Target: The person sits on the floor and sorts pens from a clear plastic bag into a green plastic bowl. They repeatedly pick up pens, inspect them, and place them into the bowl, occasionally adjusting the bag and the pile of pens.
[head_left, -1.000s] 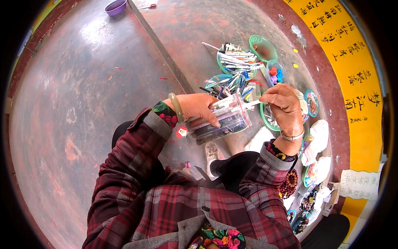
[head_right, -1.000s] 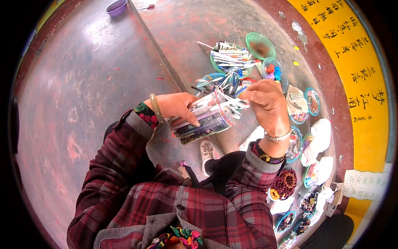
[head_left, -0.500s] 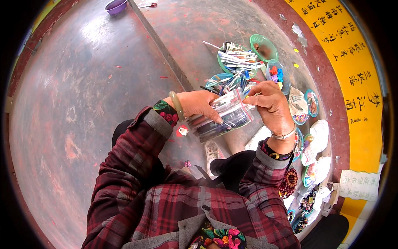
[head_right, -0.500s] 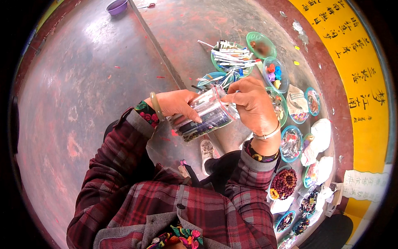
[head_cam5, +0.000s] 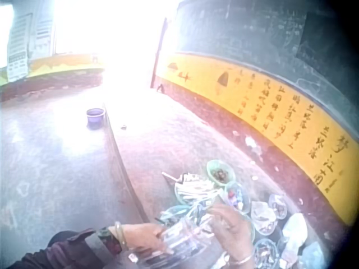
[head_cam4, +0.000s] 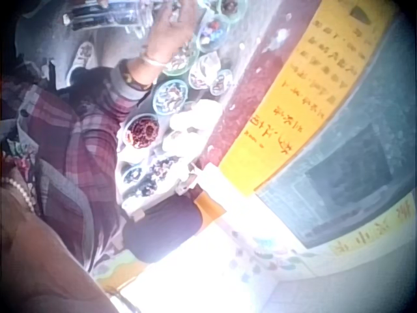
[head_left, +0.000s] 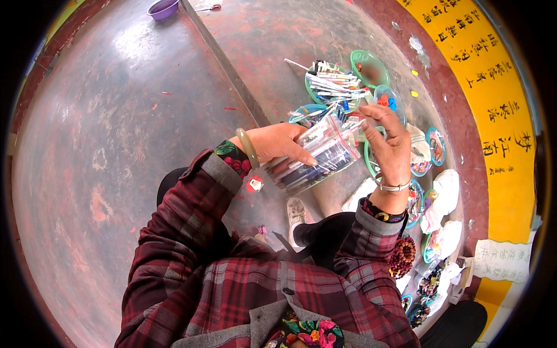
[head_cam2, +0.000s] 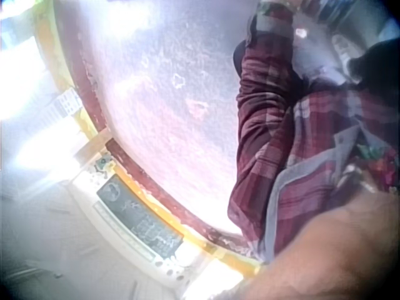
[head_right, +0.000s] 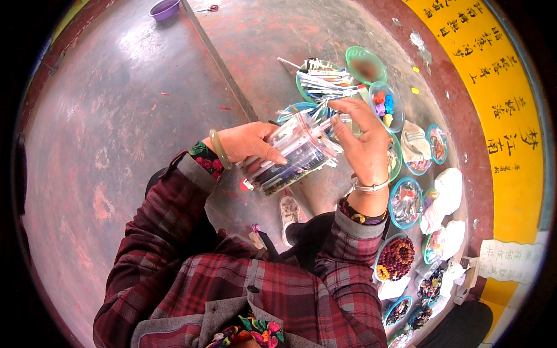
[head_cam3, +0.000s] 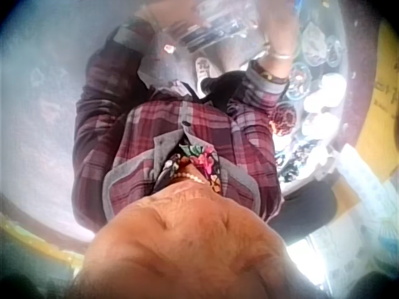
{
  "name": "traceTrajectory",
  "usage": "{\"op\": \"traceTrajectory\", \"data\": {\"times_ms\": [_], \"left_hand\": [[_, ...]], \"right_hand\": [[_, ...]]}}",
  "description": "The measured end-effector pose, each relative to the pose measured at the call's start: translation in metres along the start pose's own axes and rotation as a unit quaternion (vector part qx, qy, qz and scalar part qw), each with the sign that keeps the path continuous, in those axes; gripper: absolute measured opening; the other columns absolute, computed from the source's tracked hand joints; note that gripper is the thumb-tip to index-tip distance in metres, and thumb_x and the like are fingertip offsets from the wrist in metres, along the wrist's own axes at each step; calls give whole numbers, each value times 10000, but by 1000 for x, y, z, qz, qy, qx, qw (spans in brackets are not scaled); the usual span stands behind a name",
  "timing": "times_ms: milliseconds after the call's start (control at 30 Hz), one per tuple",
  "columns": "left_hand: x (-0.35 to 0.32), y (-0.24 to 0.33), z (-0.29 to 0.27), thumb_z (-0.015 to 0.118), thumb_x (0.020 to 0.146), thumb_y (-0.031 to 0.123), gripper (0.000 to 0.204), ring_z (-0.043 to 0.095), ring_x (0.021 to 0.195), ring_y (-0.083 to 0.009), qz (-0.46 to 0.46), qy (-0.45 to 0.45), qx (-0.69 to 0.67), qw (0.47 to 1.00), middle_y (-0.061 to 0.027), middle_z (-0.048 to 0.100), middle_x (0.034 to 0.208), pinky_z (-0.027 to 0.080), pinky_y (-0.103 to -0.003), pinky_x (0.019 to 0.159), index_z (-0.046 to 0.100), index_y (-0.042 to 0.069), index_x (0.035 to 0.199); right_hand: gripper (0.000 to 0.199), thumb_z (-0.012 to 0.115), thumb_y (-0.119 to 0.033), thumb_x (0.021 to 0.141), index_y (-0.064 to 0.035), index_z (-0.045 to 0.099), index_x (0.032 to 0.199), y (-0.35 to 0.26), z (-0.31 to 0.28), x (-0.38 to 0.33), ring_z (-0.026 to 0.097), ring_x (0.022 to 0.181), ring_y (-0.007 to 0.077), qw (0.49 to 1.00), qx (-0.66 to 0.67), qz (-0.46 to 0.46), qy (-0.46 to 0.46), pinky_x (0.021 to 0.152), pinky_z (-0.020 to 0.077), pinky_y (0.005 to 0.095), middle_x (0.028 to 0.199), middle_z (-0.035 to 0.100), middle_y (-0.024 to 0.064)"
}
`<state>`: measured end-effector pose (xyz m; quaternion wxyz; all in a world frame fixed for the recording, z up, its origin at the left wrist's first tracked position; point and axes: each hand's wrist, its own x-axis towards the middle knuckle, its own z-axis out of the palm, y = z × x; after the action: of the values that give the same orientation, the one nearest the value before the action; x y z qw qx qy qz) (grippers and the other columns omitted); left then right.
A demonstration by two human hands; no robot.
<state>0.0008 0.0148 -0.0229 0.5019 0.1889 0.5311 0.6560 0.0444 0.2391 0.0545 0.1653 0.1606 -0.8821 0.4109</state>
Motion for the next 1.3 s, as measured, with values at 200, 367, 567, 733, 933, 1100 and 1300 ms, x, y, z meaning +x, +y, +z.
{"op": "traceTrajectory", "data": {"times_ms": [200,367,567,733,933,1100,1300], "left_hand": [[-3,5,2,687,762,155,401,553,536,-89,-3,0,6,1000,-47,614,819,415,-215,422,528,-17,1088],[0,2,1,679,774,143,407,583,674,-99,2,3,-2,1000,-56,617,896,461,-232,534,522,-20,1113],[2,4,5,667,796,119,397,568,887,-114,48,16,16,999,-55,611,998,454,-277,807,517,-17,1137],[3,2,3,661,809,122,392,561,915,-116,55,21,-24,998,-60,607,1018,447,-278,835,516,-16,1145],[5,-1,1,640,821,97,378,560,935,-126,60,38,-28,997,-68,602,1043,445,-284,850,512,-17,1157],[8,-5,0,630,824,78,368,561,939,-124,82,37,-69,994,-68,599,1053,445,-283,853,513,-19,1160],[6,0,0,627,828,71,347,566,930,-110,111,67,-92,987,-52,607,1035,448,-269,850,527,-19,1148]], "right_hand": [[131,688,-23,761,3,651,884,5,6,-2,564,744,81,966,168,182,69,675,441,203,810,624,14],[96,710,-24,747,-20,617,767,10,11,0,531,651,43,961,164,207,76,582,417,180,716,600,-13],[101,722,-40,745,-28,623,766,9,21,-1,518,634,34,970,141,192,46,570,398,178,700,596,-31],[117,709,-87,770,-10,638,719,7,26,0,518,616,44,972,141,182,54,556,404,194,669,591,-16],[190,668,-170,822,4,676,744,2,26,1,551,674,101,979,107,153,84,619,422,242,723,637,42],[163,686,-148,793,14,680,807,-1,24,1,562,722,124,986,92,121,68,651,429,252,798,647,71],[224,711,-54,692,0,673,906,-6,29,2,588,810,180,998,34,49,31,714,451,290,871,651,79]]}}
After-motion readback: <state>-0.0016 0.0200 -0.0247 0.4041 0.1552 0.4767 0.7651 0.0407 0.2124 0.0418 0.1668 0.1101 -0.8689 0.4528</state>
